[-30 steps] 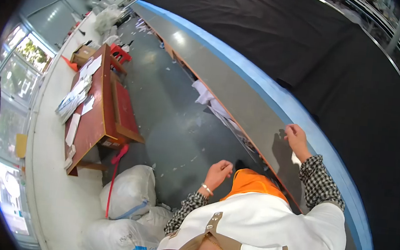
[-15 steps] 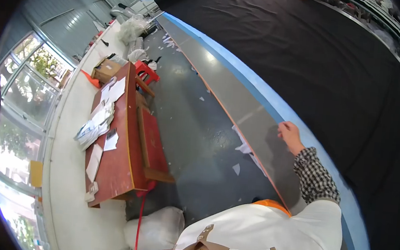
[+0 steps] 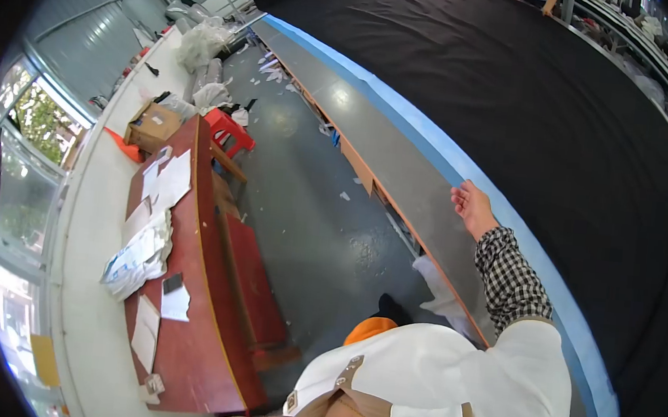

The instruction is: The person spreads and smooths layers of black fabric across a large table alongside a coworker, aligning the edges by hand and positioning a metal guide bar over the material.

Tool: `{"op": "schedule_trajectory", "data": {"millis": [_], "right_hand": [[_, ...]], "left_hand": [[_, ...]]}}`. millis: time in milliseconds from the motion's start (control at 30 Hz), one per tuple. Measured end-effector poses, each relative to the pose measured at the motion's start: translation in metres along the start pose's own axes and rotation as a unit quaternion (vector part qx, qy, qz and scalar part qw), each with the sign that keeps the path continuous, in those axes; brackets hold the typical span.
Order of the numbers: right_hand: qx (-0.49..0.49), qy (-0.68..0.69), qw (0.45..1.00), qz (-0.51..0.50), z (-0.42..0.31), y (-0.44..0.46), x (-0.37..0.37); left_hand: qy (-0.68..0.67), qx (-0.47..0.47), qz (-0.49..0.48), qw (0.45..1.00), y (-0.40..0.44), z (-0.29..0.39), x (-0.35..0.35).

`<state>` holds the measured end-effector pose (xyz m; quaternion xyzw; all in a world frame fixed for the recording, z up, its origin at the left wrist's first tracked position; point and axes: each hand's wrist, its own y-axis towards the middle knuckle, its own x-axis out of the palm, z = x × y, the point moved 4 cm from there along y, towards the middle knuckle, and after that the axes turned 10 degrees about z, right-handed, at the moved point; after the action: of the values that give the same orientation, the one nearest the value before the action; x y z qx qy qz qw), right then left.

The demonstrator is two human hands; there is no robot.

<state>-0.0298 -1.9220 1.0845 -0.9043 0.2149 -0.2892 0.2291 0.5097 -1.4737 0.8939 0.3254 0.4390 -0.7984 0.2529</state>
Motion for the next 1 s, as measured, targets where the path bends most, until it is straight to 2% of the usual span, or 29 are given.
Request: {"op": "schedule_trajectory", "data": {"millis": [33,67,100,133,167,200,233,267,300,333,367,400,500,600,633,667,700,767,867,1000], "right_hand": [[-0.002,0.016,1.0,0.009,-0.009,0.016,0.015],[-0.008,0.02,1.0,0.011,-0.015,0.032,0.03],[-0.01,0.032,0.999,0.021,-0.02,0.046,0.043],[-0.009,0.046,0.998,0.034,-0.023,0.059,0.055],[-0.008,0.059,0.997,0.046,-0.024,0.068,0.065],[-0.01,0.074,0.996,0.04,-0.024,0.076,0.074],[-0.003,0.087,0.995,0.053,-0.024,0.086,0.081],[0.003,0.101,0.993,0.065,-0.023,0.095,0.088],[0.008,0.115,0.99,0.077,-0.022,0.104,0.096],[0.01,0.124,0.989,0.084,-0.021,0.112,0.104],[0.007,0.138,0.986,0.094,-0.021,0.12,0.111],[0.003,0.154,0.983,0.102,-0.022,0.129,0.12],[0.0,0.211,0.973,0.091,-0.015,0.162,0.136],[-0.019,0.279,0.952,0.124,-0.041,0.202,0.173],[-0.022,0.294,0.945,0.144,-0.043,0.209,0.184],[-0.039,0.301,0.94,0.159,-0.065,0.149,0.159],[-0.038,0.303,0.939,0.16,-0.061,0.151,0.162],[-0.052,0.29,0.941,0.165,-0.067,0.156,0.161],[-0.051,0.295,0.931,0.208,-0.071,0.135,0.166],[-0.069,0.291,0.927,0.226,-0.106,0.14,0.185]], "left_hand": [[0.012,0.047,0.021,0.999,0.037,0.029,-0.017],[0.056,0.165,0.072,0.982,0.082,0.067,-0.04],[0.167,0.324,0.152,0.919,0.122,0.124,-0.061],[0.258,0.425,0.228,0.837,0.169,0.189,-0.074],[0.364,0.433,0.218,0.795,0.201,0.282,-0.084],[0.299,0.461,0.197,0.812,0.232,0.364,-0.096],[0.249,0.579,0.194,0.752,0.205,0.463,-0.121],[-0.093,0.445,-0.053,0.889,0.22,0.525,-0.118],[-0.463,0.209,-0.195,0.839,0.234,0.586,-0.116],[-0.449,0.257,-0.216,0.828,0.243,0.645,-0.112],[-0.436,0.27,-0.265,0.817,0.237,0.705,-0.107],[-0.412,0.281,-0.27,0.823,0.225,0.758,-0.104],[-0.367,0.333,-0.32,0.808,0.207,0.884,-0.074],[-0.313,0.318,-0.4,0.8,0.222,0.992,-0.03],[-0.289,0.302,-0.41,0.811,0.225,1.014,-0.019],[-0.277,0.291,-0.424,0.812,0.168,0.995,-0.031],[-0.266,0.284,-0.427,0.816,0.171,1.002,-0.026],[-0.261,0.266,-0.443,0.815,0.18,1.019,-0.006],[-0.288,0.188,-0.469,0.814,0.21,1.035,0.027],[-0.344,0.142,-0.462,0.805,0.264,1.128,0.056]]}}
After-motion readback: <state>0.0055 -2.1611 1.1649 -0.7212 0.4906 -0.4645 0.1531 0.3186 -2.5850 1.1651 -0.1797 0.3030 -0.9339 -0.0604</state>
